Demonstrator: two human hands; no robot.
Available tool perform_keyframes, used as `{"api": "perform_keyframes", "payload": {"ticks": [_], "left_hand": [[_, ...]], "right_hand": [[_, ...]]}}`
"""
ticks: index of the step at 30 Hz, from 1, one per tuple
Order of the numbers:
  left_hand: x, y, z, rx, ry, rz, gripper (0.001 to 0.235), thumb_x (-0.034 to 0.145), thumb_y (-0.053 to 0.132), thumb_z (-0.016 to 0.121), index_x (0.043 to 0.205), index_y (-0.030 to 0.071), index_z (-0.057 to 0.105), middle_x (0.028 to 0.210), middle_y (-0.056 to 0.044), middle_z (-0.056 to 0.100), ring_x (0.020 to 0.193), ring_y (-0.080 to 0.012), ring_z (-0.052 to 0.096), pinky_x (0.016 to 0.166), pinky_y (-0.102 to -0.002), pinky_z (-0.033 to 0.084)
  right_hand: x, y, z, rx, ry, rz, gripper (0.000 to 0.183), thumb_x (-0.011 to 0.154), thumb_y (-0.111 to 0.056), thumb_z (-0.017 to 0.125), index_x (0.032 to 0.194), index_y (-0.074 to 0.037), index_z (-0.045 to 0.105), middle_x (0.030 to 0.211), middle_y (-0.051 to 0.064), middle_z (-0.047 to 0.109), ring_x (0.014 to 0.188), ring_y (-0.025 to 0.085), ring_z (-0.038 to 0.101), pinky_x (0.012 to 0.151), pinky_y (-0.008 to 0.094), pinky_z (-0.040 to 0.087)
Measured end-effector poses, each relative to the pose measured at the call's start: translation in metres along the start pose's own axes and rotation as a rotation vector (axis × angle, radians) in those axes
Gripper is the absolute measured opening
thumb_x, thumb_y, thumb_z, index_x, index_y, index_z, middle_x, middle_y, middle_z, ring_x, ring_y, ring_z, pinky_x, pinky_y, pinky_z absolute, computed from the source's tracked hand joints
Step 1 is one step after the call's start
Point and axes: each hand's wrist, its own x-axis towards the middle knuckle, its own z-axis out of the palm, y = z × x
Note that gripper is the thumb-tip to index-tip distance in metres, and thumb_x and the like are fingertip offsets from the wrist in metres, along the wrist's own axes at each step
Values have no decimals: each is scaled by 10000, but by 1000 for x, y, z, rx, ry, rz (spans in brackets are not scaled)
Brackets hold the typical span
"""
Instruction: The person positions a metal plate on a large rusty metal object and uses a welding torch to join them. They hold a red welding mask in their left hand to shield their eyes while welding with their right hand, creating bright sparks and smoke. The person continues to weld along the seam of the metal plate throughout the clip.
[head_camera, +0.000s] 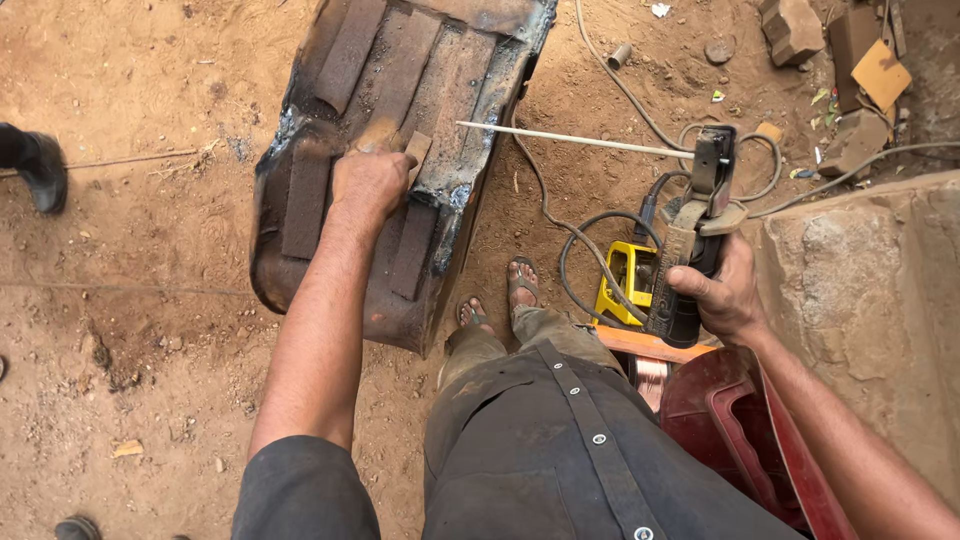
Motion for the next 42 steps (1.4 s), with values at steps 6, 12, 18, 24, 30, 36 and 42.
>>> {"api": "perform_keyframes", "payload": {"ticks": [6,12,18,24,30,36,42], "left_hand": [[10,-5,6,141,-94,45,243,1032,232,533,1151,250,745,1266,-141,630,1078,-326,685,818,-418,604],[9,-20,12,124,-60,139,241,1053,173,522,1187,209,719,1286,-160,639,1021,-309,724,777,-428,619],[9,-27,13,63,-49,171,268,1003,122,555,1187,212,727,1213,-132,718,1069,-304,715,838,-435,589],[22,-32,24,37,-69,183,251,1064,117,513,1240,134,690,1200,-133,730,1072,-304,714,836,-433,594],[21,-30,26,30,-92,151,295,1006,70,574,1277,145,662,1235,-116,711,1097,-263,706,865,-395,605],[25,-33,29,57,-95,178,363,946,62,653,1303,123,635,1252,-119,692,1103,-262,694,849,-384,606],[23,-36,27,2,-112,184,359,975,72,654,1324,155,641,1256,-122,701,1106,-258,707,892,-383,601]], "right_hand": [[-11,-4,17,-118,12,3,798,749,-573,790,1252,16,596,1061,45,637,975,165,594,892,313,511],[-34,-17,67,46,67,7,909,732,-611,810,1339,12,546,1139,54,613,1042,173,578,949,326,495],[-55,-29,121,-66,172,-60,929,764,-632,800,1372,15,527,1214,63,589,1139,180,566,1031,332,470],[-63,-42,147,-68,222,-42,1000,748,-665,798,1398,24,476,1227,84,550,1141,188,545,1016,344,466],[-55,-45,156,-147,216,-37,954,770,-633,778,1403,22,496,1180,69,534,1122,191,556,991,342,477],[-50,-66,154,-128,181,0,871,745,-592,789,1321,5,525,1057,27,548,973,154,552,872,315,496],[-43,-73,154,15,214,101,763,770,-540,809,1230,6,542,939,25,554,847,148,569,750,318,514]]}}
